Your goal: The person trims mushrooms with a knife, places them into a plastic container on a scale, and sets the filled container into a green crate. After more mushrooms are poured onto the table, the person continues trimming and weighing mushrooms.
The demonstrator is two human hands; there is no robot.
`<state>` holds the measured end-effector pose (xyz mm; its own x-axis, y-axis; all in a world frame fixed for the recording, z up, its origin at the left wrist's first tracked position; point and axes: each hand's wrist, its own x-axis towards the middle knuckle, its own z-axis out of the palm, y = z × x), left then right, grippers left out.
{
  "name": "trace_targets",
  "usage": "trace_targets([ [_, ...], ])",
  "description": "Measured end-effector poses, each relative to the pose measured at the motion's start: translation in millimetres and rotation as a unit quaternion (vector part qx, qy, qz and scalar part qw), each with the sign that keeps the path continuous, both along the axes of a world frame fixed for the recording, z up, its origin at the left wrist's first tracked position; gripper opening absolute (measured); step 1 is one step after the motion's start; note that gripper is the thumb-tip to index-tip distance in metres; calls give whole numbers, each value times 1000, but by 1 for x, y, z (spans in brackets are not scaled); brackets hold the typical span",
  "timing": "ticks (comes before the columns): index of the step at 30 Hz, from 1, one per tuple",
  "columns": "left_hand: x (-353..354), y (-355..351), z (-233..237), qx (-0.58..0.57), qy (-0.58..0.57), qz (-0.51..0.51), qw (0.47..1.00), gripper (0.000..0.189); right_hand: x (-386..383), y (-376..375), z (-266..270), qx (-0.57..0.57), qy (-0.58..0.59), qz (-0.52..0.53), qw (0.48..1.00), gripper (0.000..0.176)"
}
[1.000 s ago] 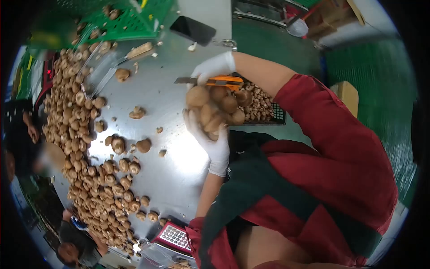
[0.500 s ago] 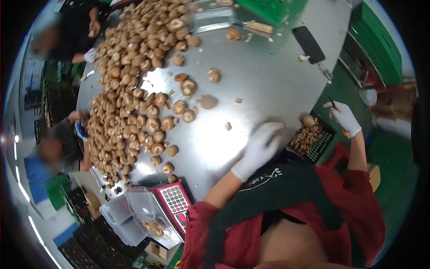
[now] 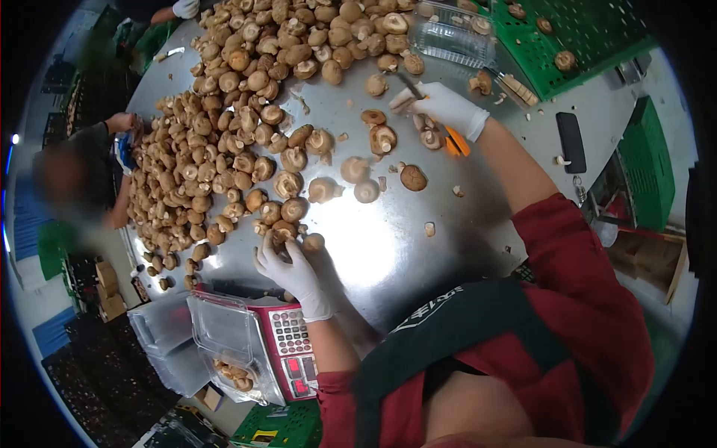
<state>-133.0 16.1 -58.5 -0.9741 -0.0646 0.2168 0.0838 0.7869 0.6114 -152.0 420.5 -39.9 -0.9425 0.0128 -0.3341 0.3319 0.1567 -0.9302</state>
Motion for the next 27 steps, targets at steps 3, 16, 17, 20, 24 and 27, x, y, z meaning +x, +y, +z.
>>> trace_targets([
  [3,-11,0,4,-13,-9,-6,1000,41,-13,-31,9,237,49,65,968,32],
  [16,-11,33,23,204,-160,-91,961,54,33,-36,41,-101,-47,-13,994,26],
  [17,-4,50,27,222,-189,-106,951,54,38,-34,36,-141,-47,-20,989,26],
  [20,7,68,16,62,-113,-195,972,63,49,-35,28,-224,-47,-83,970,29],
  [24,18,90,35,10,-51,-202,978,64,60,-40,42,-146,-47,-69,986,24],
  [27,21,112,69,61,-12,-246,967,72,64,-50,54,-90,-44,-53,993,24],
])
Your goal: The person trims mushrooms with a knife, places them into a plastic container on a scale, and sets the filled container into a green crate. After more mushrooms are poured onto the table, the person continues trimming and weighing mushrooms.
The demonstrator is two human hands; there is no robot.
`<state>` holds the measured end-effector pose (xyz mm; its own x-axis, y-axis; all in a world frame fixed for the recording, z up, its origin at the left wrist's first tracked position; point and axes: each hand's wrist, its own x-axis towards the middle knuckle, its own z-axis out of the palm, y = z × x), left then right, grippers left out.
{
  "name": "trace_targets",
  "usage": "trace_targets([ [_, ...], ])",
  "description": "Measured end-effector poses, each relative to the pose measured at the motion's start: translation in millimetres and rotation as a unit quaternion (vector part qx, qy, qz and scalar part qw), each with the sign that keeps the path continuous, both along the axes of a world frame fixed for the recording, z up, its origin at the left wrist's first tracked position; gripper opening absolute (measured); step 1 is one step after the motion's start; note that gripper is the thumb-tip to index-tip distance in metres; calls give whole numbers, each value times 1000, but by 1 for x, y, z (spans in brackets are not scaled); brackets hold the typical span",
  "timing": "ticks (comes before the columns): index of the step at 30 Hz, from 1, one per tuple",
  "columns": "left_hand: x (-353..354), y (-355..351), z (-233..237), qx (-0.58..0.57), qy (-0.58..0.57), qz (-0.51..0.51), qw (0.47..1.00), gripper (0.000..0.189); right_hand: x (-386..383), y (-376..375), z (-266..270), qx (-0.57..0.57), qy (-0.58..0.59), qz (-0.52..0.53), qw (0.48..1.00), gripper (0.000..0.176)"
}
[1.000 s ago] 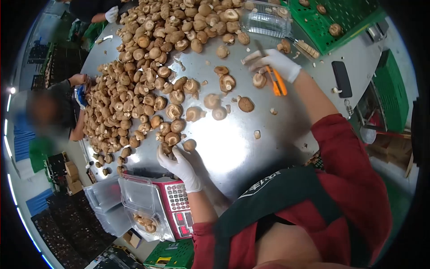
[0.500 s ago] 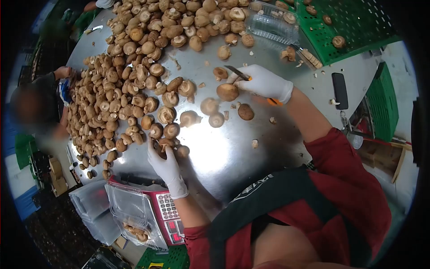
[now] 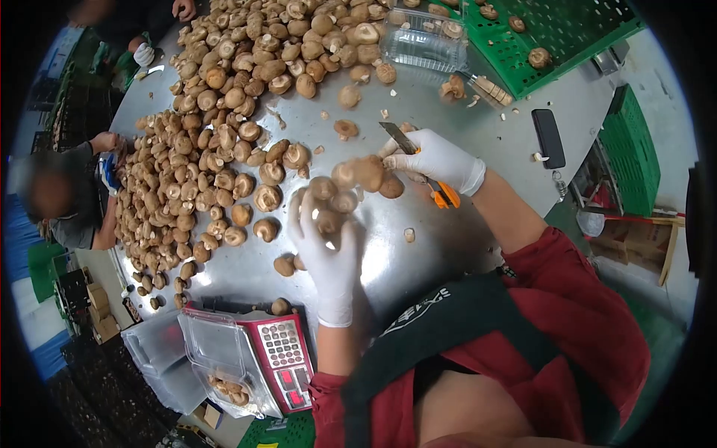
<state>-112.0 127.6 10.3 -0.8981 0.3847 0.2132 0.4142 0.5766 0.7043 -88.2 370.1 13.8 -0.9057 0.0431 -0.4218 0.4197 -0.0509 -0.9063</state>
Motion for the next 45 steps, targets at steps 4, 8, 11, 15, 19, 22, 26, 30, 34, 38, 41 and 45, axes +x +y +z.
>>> trace_targets([
  [4,0,15,5,155,-183,-72,968,68,6,-22,-10,-43,45,6,998,24],
  [8,1,11,-1,277,-363,-89,885,60,9,-32,-5,-54,64,15,996,23],
  [11,6,2,-1,409,-410,-80,811,57,17,-26,4,-122,41,-63,990,18],
  [15,13,-11,-7,493,-446,-61,745,60,41,-33,-6,-164,-19,-52,985,16],
  [19,17,-27,-17,527,-498,-61,687,62,85,-67,-8,-318,-146,-52,936,13],
  [22,20,-34,-19,525,-521,-47,672,63,107,-81,-2,-316,-170,6,933,17],
  [26,30,-36,-17,508,-499,-33,702,61,99,-81,21,72,2,138,988,21],
  [30,39,-36,-13,456,-485,-40,745,58,80,-87,7,412,268,76,868,21],
  [34,47,-43,-3,356,-499,-77,786,46,71,-88,4,414,231,133,870,17],
  [38,52,-72,-17,396,-544,-160,722,45,61,-58,-29,451,116,99,879,18],
  [41,49,-77,-7,428,-537,-78,723,50,39,-40,-31,453,93,90,882,18],
  [45,34,-85,-8,563,-511,-17,649,44,-12,-67,-30,430,234,71,869,24],
])
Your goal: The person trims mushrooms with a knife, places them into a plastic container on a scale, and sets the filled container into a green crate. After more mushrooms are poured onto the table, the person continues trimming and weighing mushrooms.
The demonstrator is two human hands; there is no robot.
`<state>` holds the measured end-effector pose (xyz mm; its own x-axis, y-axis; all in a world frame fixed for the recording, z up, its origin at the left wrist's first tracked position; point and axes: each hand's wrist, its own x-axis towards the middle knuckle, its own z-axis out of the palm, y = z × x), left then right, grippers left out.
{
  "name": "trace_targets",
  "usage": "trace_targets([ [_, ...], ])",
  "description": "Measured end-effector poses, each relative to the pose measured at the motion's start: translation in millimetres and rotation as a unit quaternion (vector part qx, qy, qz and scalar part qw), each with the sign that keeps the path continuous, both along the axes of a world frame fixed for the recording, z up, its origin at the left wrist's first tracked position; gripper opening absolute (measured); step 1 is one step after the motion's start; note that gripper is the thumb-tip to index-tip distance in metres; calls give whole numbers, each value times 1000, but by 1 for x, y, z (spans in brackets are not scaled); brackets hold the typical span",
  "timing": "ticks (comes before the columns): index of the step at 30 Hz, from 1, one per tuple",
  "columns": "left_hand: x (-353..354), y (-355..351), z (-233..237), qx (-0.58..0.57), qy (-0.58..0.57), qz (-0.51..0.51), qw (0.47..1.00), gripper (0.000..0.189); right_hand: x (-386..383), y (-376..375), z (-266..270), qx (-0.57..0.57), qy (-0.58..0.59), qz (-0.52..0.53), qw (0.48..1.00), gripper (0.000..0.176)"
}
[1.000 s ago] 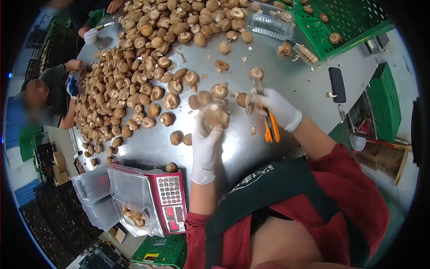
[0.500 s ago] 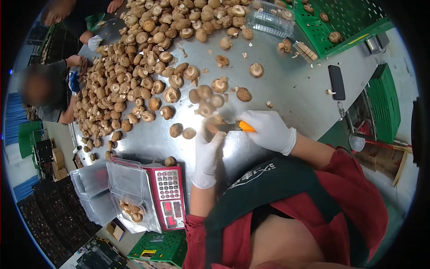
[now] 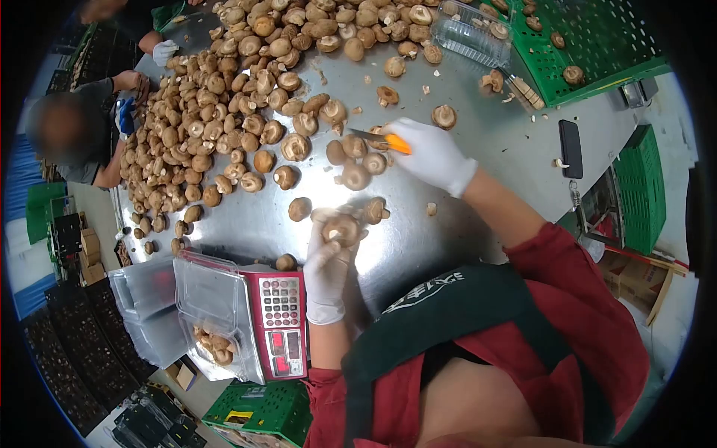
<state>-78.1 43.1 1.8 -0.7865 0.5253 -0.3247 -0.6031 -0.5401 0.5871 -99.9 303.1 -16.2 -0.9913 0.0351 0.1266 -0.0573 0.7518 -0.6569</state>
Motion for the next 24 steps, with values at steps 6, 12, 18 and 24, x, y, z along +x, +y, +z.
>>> trace_targets([
  [6,-22,-1,-10,-141,77,58,985,23,-56,-39,-12,90,-131,47,986,38],
  [12,-72,24,-13,-551,409,40,726,31,-57,-14,-20,-5,-133,37,990,28],
  [18,-112,51,-47,-640,535,-96,543,57,-44,15,-20,-141,-161,42,976,43],
  [24,-94,36,-52,-504,374,-16,778,45,-25,21,4,-272,-238,-14,932,44],
])
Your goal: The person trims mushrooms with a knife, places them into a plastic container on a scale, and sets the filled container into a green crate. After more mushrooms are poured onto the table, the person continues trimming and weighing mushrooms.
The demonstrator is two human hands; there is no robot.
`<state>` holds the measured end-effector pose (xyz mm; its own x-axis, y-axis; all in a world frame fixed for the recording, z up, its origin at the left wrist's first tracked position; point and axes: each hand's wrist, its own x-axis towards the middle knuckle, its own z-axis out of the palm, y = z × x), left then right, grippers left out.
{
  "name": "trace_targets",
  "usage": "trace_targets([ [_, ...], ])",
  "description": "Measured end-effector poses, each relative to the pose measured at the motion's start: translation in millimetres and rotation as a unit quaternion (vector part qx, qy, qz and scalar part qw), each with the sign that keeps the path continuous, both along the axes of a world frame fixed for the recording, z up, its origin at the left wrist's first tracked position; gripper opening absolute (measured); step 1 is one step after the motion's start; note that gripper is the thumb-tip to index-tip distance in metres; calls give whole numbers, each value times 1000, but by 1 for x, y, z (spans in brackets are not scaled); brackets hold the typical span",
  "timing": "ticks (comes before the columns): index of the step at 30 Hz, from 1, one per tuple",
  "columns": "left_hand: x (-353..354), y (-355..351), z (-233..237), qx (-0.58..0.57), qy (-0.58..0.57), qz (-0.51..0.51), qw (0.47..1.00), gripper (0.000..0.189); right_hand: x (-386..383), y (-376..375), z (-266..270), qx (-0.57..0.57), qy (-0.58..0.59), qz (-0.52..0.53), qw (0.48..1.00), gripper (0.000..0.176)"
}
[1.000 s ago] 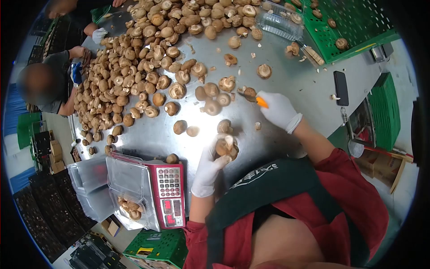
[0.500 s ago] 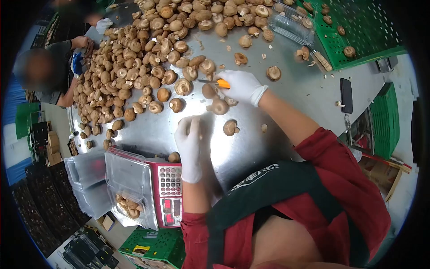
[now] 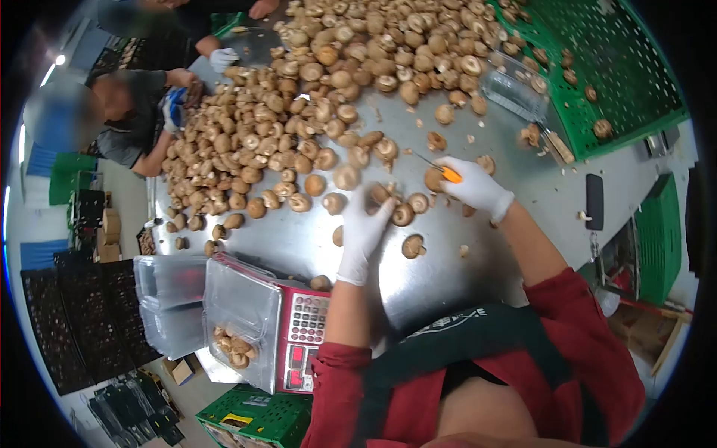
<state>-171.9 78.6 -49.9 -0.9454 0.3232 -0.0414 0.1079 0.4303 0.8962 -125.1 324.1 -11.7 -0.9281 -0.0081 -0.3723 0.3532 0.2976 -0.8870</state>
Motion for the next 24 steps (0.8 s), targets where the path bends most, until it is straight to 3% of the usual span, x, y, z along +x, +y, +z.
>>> trace_targets([
  [2,11,-6,20,50,-121,21,991,47,4,-1,-8,-50,5,-39,998,45],
  [5,27,-12,25,26,-75,37,996,48,6,-1,20,-298,-61,-9,952,49],
  [9,43,-15,24,-21,-13,-2,1000,54,7,-13,25,-426,-36,-14,904,53],
  [10,47,-16,22,-35,-19,-10,999,55,7,-15,29,-406,-28,-14,913,53],
  [13,55,-17,23,-67,-31,-25,997,59,14,-25,34,-484,-49,-42,873,49],
  [15,59,-15,25,-73,-33,-28,996,64,13,-25,29,-458,-45,-21,888,46],
  [18,69,1,77,-15,24,34,999,68,17,-30,30,-385,-68,-39,920,45],
  [21,66,3,85,52,128,-24,990,63,24,-39,33,-251,-12,16,968,41],
  [24,62,-3,78,60,23,-57,996,42,30,-49,48,-199,-31,-2,979,43],
])
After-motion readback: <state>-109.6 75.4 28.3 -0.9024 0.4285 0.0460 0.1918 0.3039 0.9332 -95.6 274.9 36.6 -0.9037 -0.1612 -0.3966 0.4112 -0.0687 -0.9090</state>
